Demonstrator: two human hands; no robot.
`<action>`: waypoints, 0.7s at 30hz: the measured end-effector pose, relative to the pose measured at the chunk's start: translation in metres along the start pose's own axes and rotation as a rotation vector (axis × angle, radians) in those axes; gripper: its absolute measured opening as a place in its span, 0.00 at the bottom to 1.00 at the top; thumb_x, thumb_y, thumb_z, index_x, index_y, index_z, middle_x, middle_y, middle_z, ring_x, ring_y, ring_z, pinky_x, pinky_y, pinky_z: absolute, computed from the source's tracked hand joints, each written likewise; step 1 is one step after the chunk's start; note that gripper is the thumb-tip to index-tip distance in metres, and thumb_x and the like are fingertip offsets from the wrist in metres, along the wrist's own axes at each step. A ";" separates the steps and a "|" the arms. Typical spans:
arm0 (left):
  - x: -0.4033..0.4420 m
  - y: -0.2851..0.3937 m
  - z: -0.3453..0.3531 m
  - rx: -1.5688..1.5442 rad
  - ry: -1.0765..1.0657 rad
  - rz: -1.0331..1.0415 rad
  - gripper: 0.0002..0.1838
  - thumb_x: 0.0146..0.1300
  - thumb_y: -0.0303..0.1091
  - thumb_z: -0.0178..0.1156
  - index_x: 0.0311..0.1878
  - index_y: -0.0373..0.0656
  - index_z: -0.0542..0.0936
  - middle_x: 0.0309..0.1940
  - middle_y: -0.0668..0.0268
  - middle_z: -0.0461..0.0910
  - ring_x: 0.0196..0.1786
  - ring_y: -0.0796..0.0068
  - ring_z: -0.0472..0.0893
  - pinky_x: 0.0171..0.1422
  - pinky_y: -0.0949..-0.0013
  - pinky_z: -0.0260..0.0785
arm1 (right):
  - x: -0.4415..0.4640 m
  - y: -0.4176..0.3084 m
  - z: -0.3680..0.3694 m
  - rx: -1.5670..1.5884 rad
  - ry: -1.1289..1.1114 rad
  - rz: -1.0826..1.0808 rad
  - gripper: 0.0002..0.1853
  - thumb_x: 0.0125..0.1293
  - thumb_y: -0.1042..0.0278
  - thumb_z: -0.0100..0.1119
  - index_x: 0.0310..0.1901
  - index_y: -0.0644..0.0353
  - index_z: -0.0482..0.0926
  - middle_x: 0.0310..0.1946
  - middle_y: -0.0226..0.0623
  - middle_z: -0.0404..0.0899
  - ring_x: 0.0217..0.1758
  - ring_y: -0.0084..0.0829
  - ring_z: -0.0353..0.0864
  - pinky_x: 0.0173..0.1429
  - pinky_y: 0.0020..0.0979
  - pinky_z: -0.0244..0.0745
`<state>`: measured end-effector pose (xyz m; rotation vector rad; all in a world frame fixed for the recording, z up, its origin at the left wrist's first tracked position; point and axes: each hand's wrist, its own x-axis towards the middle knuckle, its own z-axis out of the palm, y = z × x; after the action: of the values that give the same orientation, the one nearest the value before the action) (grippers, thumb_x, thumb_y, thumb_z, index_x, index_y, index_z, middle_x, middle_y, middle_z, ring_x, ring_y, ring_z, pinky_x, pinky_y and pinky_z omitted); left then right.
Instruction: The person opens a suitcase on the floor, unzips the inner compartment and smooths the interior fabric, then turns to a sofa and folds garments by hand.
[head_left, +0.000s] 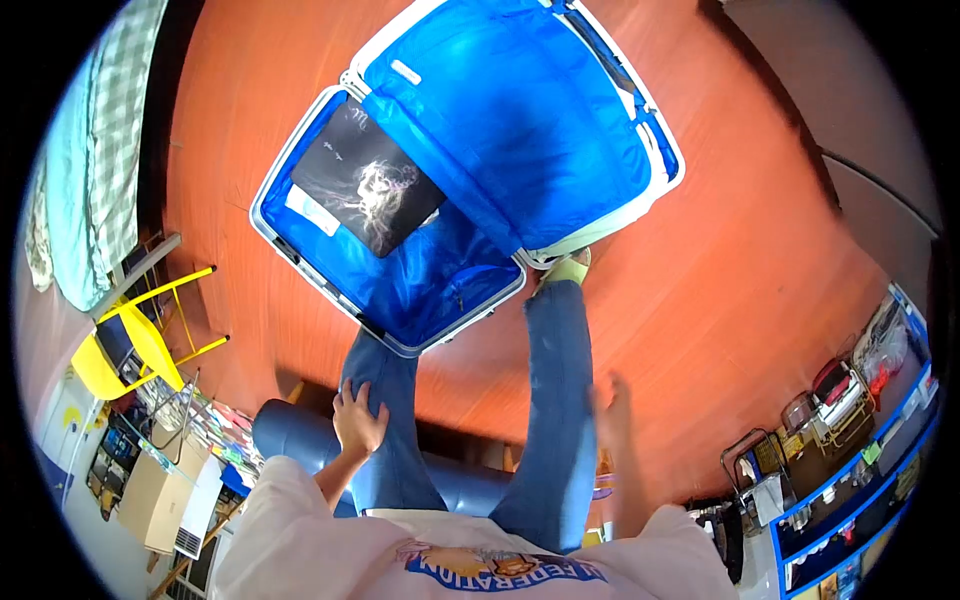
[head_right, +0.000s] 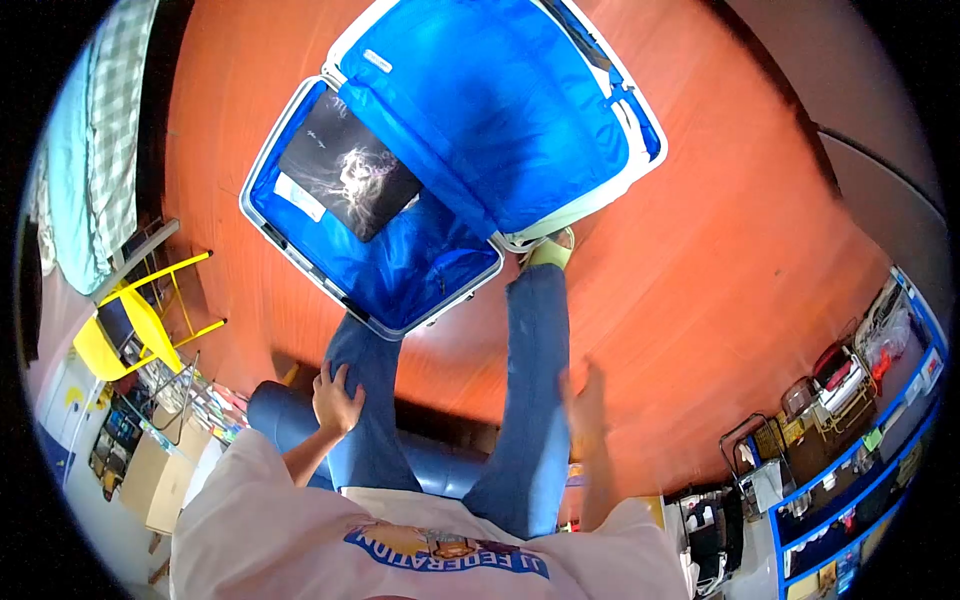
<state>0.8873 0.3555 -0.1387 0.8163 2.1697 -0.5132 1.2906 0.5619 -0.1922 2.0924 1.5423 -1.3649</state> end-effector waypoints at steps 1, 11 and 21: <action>-0.001 -0.003 0.000 0.008 -0.006 -0.004 0.30 0.56 0.44 0.63 0.63 0.45 0.76 0.71 0.47 0.64 0.66 0.40 0.68 0.65 0.46 0.69 | -0.043 -0.011 0.002 -0.172 -0.077 -0.050 0.38 0.64 0.59 0.67 0.69 0.67 0.62 0.65 0.55 0.67 0.69 0.49 0.68 0.70 0.44 0.66; -0.039 -0.030 -0.011 0.111 -0.112 0.015 0.34 0.66 0.51 0.54 0.74 0.50 0.65 0.76 0.48 0.57 0.70 0.43 0.65 0.66 0.47 0.69 | -0.098 -0.105 0.020 -0.456 -0.029 0.121 0.48 0.56 0.48 0.69 0.70 0.69 0.58 0.60 0.59 0.69 0.57 0.55 0.76 0.56 0.49 0.76; -0.254 0.009 -0.011 -0.273 -0.118 -0.039 0.37 0.65 0.55 0.57 0.74 0.50 0.65 0.74 0.44 0.59 0.74 0.41 0.61 0.75 0.46 0.58 | -0.090 -0.075 -0.080 -0.594 -0.170 -0.065 0.33 0.69 0.43 0.49 0.65 0.63 0.69 0.57 0.56 0.77 0.56 0.51 0.81 0.54 0.49 0.78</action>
<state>1.0192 0.2686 0.0611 0.5812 2.0909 -0.2681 1.2694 0.5866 -0.0536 1.5390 1.6882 -0.9140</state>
